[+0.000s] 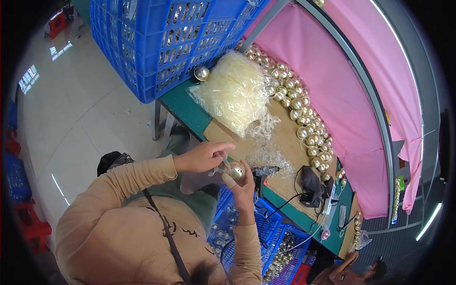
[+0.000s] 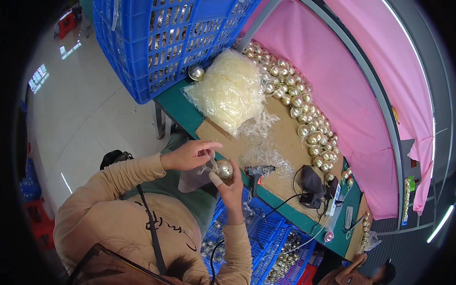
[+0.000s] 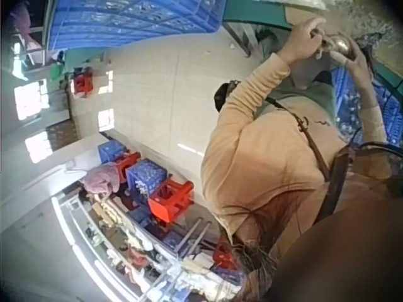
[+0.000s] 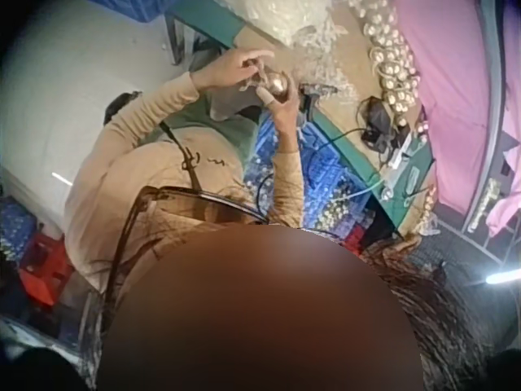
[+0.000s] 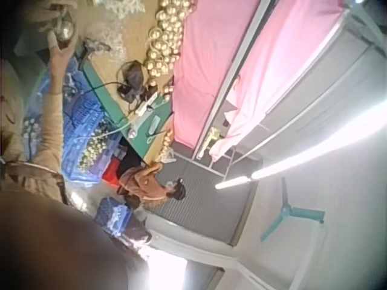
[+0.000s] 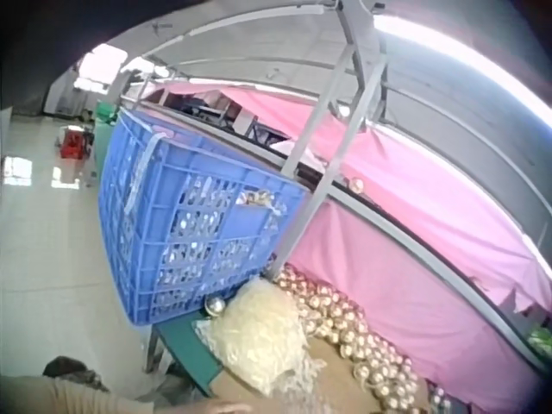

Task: Assembling Christmas baubles by inserting tops and adding decorative stuffing.

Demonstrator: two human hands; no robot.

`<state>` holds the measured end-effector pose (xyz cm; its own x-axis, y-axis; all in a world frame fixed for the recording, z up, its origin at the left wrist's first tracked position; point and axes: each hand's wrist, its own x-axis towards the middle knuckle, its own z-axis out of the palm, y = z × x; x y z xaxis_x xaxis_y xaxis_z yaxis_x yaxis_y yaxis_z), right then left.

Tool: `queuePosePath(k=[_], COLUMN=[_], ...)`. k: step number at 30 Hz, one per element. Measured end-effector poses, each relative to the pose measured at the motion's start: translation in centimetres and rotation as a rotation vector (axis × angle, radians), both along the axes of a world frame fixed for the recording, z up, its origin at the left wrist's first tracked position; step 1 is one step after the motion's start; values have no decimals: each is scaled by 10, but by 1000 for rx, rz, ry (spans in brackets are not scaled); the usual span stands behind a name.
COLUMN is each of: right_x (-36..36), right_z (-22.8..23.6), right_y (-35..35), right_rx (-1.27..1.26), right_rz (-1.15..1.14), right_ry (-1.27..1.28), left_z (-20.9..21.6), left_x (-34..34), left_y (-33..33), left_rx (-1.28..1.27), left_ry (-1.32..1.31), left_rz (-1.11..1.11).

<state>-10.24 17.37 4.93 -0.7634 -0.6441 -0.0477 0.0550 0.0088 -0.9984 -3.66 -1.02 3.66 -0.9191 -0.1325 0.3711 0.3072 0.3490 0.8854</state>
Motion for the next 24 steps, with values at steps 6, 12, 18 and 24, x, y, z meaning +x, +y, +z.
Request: queuePosePath(k=[6, 12, 18, 24], right_x=[1, 7, 8, 10], right_z=[-12, -1, -8, -9], right_y=[3, 2, 4, 2], right_rx=[2, 61, 26, 64], right_rz=[-5, 90, 114, 142], right_ry=[25, -95, -24, -25], left_z=[5, -1, -8, -15], left_x=[5, 2, 2, 3], left_y=[0, 8, 17, 23], left_rx=[196, 704, 917, 972], left_ry=[-244, -250, -232, -129], left_rz=[-153, -341, -296, -255])
